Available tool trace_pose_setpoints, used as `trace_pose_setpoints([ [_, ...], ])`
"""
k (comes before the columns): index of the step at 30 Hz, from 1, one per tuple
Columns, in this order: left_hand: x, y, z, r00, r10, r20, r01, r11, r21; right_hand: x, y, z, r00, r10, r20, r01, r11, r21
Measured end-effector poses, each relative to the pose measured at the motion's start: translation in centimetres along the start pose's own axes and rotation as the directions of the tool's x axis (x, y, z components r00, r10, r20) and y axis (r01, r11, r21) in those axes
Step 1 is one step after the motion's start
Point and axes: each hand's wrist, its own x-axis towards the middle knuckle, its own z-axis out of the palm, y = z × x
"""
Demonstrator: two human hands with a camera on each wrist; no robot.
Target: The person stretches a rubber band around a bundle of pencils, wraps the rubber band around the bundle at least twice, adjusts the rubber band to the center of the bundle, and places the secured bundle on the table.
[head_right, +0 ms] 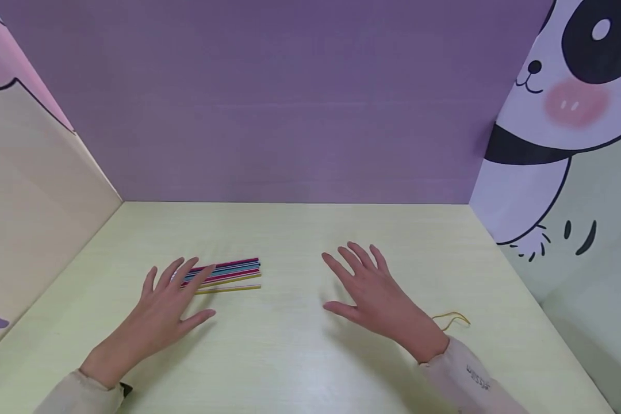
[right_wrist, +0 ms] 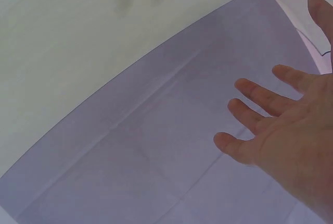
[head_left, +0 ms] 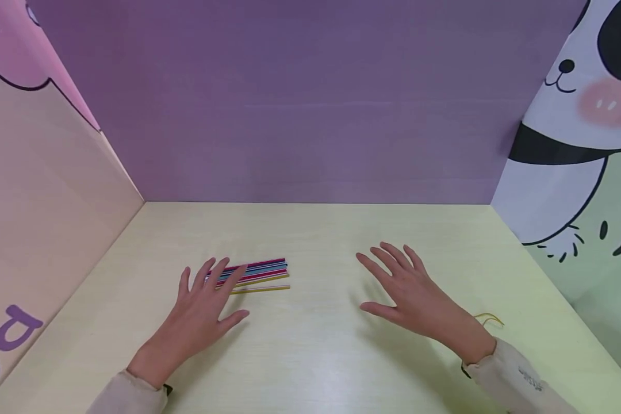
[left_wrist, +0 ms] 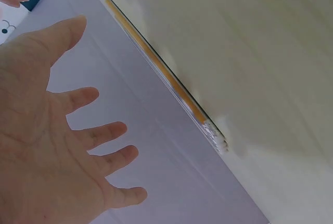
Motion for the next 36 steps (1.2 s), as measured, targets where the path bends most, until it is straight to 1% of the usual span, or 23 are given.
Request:
trace_pose_setpoints([
  [6,-0.2,-0.6,-0.2,0.999,-0.030,0.030,0.031,0.999,-0.029,1.8,-0.9,0.3,0.999,-0.018,0.050,0.017,1.000,0.015],
  [9,0.0,-0.9,0.0,0.998,-0.039,0.053,0.042,0.998,-0.053,2.4,-1.1,0.7,0.997,-0.016,0.074,0.015,1.000,0.020],
  [13,0.1,-1.4,0.0,0.996,-0.045,0.081,0.051,0.996,-0.071,3.3,-1.8,1.2,0.992,-0.029,0.120,0.023,0.998,0.052],
  [17,0.3,-1.9,0.0,0.995,-0.031,0.098,0.038,0.997,-0.070,4.2,-2.7,1.7,0.985,-0.054,0.163,0.042,0.996,0.072],
  [23,0.8,-2.4,0.0,0.996,0.007,0.086,-0.001,0.997,-0.071,5.6,-3.7,2.5,0.978,-0.082,0.190,0.072,0.996,0.059],
  [28,1.3,-2.6,-0.1,0.995,0.011,0.102,-0.003,0.997,-0.076,7.2,-4.5,3.3,0.963,-0.069,0.261,0.044,0.994,0.101],
  [36,2.5,-2.5,-0.2,0.987,0.012,0.162,0.004,0.995,-0.097,9.6,-5.8,4.7,0.933,-0.061,0.355,0.013,0.991,0.135],
])
